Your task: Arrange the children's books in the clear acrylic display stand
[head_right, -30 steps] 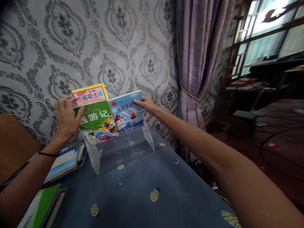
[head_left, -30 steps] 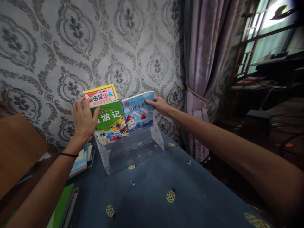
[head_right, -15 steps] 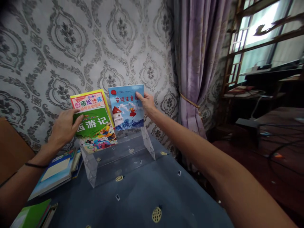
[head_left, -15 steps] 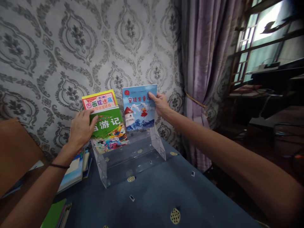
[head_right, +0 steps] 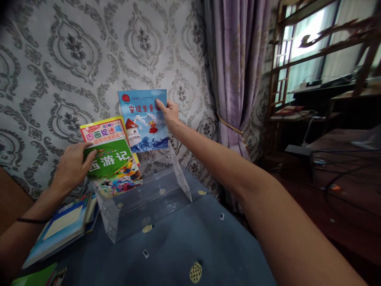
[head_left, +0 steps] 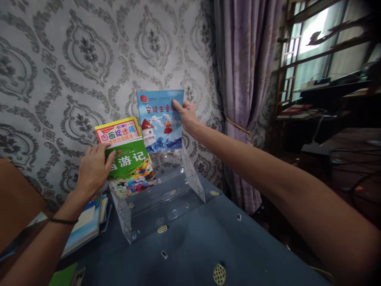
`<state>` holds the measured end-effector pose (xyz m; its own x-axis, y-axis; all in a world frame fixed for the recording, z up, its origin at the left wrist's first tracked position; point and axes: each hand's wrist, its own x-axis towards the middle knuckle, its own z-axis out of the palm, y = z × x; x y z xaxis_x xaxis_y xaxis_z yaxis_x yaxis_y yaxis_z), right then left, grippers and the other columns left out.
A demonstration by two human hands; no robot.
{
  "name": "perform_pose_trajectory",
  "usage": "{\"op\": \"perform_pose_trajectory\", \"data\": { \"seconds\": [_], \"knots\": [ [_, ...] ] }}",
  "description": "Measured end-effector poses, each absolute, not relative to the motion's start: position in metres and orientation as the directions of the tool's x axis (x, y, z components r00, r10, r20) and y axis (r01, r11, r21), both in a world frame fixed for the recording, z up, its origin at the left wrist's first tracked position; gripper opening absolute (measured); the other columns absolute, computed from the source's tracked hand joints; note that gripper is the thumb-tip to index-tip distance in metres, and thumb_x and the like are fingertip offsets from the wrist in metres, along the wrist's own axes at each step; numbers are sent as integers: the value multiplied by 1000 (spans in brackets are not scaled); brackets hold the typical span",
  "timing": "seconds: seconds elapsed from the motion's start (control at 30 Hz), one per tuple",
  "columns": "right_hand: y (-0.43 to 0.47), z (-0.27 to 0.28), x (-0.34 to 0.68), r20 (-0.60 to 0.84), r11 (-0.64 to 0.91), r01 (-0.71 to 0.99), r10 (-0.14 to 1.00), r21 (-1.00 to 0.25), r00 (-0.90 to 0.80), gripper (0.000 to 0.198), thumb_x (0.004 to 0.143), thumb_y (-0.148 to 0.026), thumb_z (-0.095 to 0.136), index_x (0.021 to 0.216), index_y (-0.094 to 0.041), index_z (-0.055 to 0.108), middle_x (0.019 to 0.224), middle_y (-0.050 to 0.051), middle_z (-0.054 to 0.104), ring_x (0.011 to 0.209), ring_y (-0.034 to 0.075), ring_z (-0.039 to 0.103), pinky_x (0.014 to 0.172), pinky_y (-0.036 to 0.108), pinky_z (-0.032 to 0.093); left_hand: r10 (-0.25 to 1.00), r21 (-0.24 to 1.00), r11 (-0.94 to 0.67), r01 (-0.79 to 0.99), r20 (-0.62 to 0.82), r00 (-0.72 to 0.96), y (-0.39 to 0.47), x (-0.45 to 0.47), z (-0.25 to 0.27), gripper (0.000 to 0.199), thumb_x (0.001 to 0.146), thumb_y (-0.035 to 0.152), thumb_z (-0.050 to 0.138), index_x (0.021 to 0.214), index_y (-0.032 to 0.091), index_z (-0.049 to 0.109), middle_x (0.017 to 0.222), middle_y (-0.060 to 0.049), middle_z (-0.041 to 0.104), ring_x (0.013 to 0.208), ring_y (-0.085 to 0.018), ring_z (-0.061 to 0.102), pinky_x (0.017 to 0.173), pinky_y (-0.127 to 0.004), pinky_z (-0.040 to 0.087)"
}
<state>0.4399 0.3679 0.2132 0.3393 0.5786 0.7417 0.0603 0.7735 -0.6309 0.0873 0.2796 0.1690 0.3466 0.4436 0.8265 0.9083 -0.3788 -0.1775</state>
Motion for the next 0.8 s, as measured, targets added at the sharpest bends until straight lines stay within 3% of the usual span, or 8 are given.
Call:
{"op": "perform_pose_trajectory", "data": {
  "seconds": [0.17,0.5,0.8],
  "knots": [
    [373,214,434,786,849,-78,516,-523,340,58,63,-74,78,78,-22,59,80,3,68,82,22,66,77,40,57,469,-205,-358,911,804,365,275,88,171,53,98,48,30,121,10,59,113,-19,67,108,-35,59,94,-47,48],
    [385,235,459,775,891,-57,422,-450,470,56,64,-75,77,79,-24,60,88,4,73,86,24,67,84,45,58,425,-238,-377,895,814,396,280,84,169,53,98,48,30,121,10,59,114,-19,67,105,-34,60,90,-48,50],
    [392,225,446,807,880,-98,466,-464,364,44,70,-60,81,76,-22,60,77,1,68,79,19,65,76,36,58,428,-272,-361,892,801,418,279,84,169,54,100,48,29,123,10,59,113,-18,68,105,-34,61,92,-46,49]
  ]
}}
